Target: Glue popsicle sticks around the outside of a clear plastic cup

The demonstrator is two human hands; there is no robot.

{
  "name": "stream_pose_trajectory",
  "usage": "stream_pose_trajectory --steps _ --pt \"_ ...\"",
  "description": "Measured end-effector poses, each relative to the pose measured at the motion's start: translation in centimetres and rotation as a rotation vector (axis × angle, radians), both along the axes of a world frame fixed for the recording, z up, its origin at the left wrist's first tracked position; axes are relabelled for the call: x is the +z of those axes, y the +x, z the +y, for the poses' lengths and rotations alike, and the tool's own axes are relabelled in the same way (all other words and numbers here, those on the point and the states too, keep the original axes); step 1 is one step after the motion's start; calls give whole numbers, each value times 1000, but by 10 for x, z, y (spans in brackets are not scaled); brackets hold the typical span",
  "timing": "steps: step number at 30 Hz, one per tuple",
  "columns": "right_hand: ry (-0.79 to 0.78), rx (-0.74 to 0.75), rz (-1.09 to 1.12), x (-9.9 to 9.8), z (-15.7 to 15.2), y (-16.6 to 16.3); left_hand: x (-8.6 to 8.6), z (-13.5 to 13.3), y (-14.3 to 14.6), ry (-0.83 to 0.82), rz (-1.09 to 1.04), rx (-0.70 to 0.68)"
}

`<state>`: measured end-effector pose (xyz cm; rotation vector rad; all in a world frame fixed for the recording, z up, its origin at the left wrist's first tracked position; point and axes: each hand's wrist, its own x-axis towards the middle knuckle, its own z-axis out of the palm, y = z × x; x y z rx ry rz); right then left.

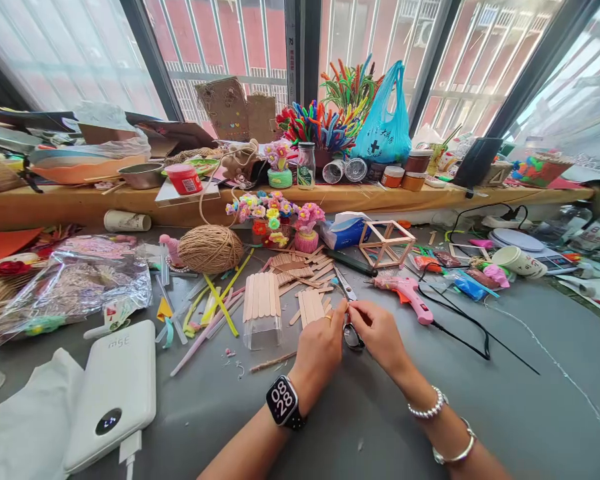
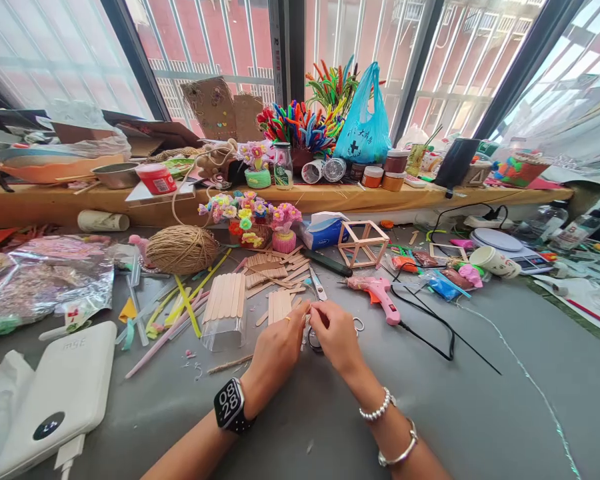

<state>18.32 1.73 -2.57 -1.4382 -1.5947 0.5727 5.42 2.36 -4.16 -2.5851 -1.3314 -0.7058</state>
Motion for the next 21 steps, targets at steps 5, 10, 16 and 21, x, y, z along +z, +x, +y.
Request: stream_pose_trajectory --steps 5,10,16,21 --pt "82 -67 -48 -2 -3 -7 6 -4 2 -109 -78 28" --pt "195 -127 -53 -9 -2 -20 9 -4 0 -224 -126 25" --pt "266 -172 -100 -9 -1 -28 1 -3 2 -264 -241 -64" --pt "311 -225 -106 -7 0 -26 4 -4 5 -403 -508 -149"
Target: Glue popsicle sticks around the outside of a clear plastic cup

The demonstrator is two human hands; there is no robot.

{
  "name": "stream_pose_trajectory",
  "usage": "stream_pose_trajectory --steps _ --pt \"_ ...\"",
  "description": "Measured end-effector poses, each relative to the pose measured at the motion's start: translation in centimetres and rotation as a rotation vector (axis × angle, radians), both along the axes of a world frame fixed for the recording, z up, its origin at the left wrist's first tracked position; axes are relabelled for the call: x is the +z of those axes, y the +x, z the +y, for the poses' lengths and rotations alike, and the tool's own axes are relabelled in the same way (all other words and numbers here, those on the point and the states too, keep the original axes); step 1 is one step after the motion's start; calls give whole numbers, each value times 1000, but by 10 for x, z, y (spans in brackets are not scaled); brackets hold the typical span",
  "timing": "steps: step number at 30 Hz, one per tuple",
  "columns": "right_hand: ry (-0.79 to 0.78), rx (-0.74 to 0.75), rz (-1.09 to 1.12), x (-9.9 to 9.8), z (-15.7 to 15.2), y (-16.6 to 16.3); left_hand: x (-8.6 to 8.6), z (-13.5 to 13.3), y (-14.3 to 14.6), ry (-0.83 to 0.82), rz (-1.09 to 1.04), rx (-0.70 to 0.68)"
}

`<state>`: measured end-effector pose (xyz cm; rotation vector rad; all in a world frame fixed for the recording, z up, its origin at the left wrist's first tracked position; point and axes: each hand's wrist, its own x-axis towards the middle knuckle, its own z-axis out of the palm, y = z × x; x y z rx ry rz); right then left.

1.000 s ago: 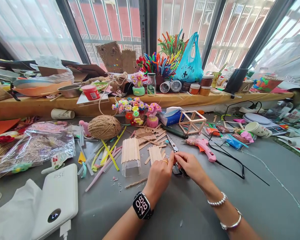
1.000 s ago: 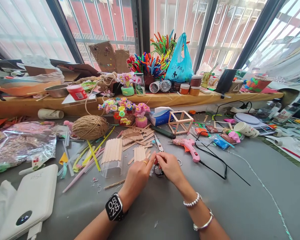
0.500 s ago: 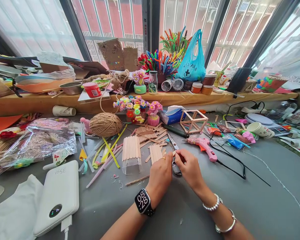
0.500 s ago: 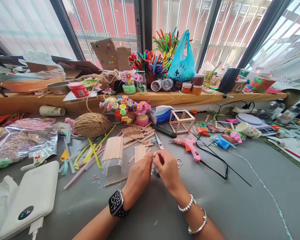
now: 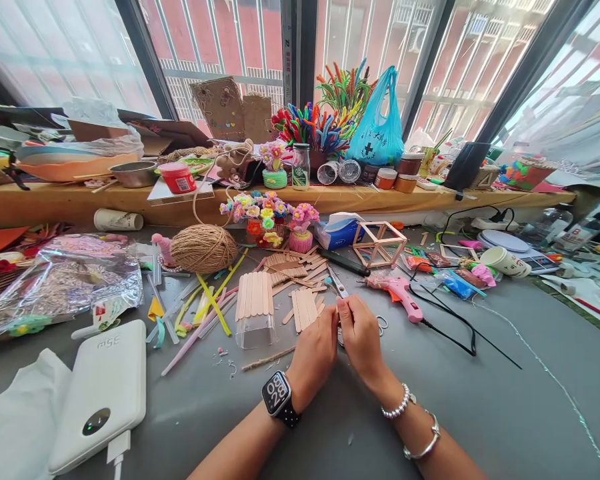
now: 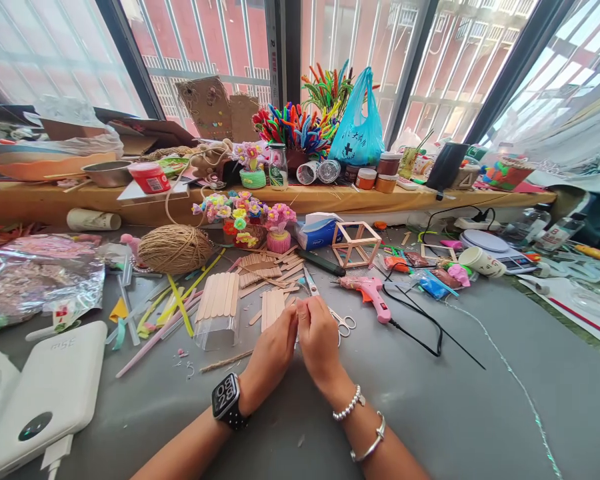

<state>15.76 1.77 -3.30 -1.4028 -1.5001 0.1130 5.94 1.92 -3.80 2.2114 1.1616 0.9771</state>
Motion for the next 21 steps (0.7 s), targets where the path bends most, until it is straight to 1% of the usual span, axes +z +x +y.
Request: stream_pose_trajectory --steps 2,5,14,21 --pt "11 2 4 1 0 1 2 0 0 -55 -90 10" --pt "24 3 6 4 -2 3 3 0 0 -78 -173 42" --pt "92 -4 3 4 -4 2 1 -4 0 -120 -176 7" --pt "99 -7 19 3 -2 1 3 -7 5 -177 -209 14"
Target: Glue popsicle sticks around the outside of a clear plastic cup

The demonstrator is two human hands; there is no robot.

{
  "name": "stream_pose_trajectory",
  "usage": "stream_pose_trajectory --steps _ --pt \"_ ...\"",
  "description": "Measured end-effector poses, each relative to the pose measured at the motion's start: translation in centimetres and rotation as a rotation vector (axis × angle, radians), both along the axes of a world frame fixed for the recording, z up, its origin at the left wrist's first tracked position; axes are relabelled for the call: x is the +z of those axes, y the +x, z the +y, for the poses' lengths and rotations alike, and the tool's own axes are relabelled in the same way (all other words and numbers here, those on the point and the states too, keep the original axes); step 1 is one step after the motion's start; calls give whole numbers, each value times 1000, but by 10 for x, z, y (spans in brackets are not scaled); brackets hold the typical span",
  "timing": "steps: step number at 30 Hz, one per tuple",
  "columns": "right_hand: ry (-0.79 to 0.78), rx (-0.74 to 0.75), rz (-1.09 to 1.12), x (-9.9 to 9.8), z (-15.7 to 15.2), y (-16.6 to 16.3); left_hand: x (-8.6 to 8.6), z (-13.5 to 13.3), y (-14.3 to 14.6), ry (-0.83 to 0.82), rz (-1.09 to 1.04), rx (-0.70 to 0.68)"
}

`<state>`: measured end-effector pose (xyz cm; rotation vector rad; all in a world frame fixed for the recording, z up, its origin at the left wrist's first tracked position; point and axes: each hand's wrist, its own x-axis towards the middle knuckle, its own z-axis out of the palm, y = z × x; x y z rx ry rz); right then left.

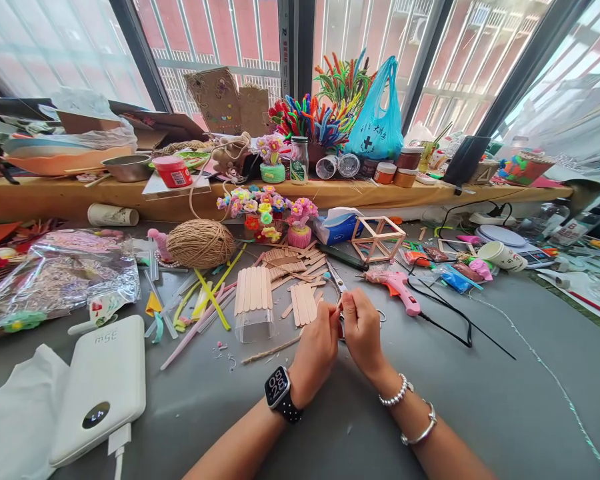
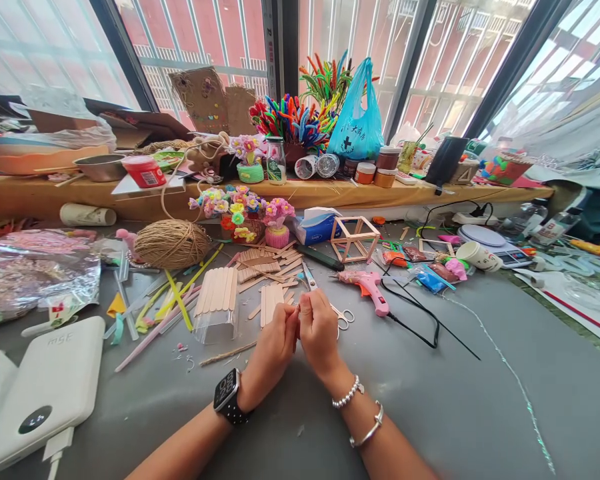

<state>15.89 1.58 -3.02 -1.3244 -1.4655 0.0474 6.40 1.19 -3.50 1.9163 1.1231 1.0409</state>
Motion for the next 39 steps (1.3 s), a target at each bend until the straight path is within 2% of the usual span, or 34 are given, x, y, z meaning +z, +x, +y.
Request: stream_pose_trajectory --steps 6,12,18,26,39 --pt "-17 -7 17 0 2 -1 3 -1 1 -182 -95 -18" --pt "-49 -10 20 1 1 0 4 -2 3 -244 -211 -30" --pt "-80 4 22 -1 1 1 7 -2 0 -248 -145 -24" --pt "-104 15 29 -3 2 3 8 0 2 -389 -331 -91" --pt "-119 17 29 -7 4 6 14 7 -2 -571 -463 -229"
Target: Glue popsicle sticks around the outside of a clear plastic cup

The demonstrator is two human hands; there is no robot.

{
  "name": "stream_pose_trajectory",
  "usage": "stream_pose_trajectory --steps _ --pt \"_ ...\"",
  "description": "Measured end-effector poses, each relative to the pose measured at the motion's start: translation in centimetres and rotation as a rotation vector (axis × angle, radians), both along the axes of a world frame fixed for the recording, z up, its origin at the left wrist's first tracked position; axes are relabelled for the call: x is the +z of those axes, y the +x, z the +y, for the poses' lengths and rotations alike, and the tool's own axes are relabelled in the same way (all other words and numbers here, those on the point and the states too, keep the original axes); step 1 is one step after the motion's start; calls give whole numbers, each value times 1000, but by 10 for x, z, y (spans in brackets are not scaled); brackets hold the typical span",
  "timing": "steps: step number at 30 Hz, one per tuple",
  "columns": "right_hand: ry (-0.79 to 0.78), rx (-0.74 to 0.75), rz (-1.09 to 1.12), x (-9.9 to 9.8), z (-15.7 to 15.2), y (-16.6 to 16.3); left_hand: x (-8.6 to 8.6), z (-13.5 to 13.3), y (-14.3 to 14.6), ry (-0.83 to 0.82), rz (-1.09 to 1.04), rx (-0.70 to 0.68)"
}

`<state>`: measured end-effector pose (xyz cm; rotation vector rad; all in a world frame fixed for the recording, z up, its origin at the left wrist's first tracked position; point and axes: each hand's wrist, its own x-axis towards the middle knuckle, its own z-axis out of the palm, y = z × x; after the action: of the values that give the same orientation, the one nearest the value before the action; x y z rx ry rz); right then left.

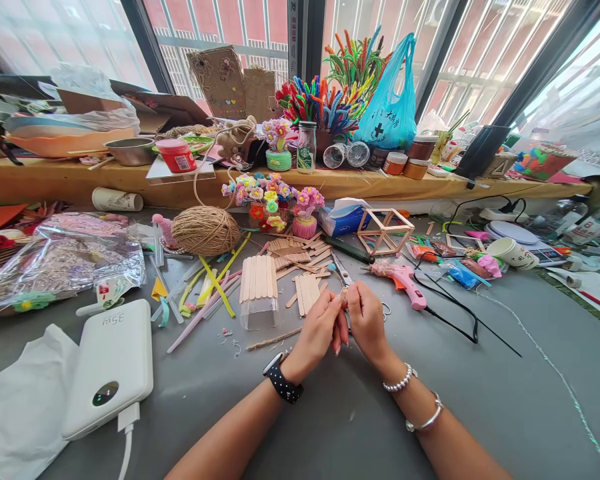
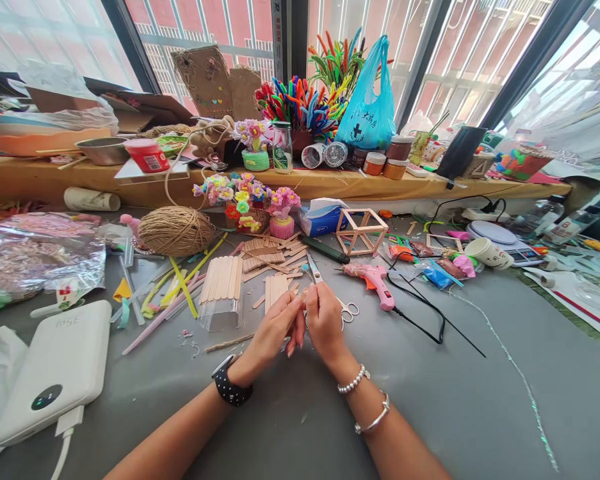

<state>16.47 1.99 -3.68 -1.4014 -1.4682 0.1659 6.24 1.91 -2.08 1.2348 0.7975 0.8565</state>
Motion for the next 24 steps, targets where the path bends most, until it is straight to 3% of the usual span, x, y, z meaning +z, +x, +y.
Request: stream_pose_trajectory --steps 9,16,24 --pt "19 -3 -46 -4 1 2 6 4 -4 -109 -42 -87" --pt "-20 115 -168 0 0 13 1 -2 -2 187 319 102" --pt "-53 84 -285 -3 -1 12 -1 -2 -2 323 465 109"
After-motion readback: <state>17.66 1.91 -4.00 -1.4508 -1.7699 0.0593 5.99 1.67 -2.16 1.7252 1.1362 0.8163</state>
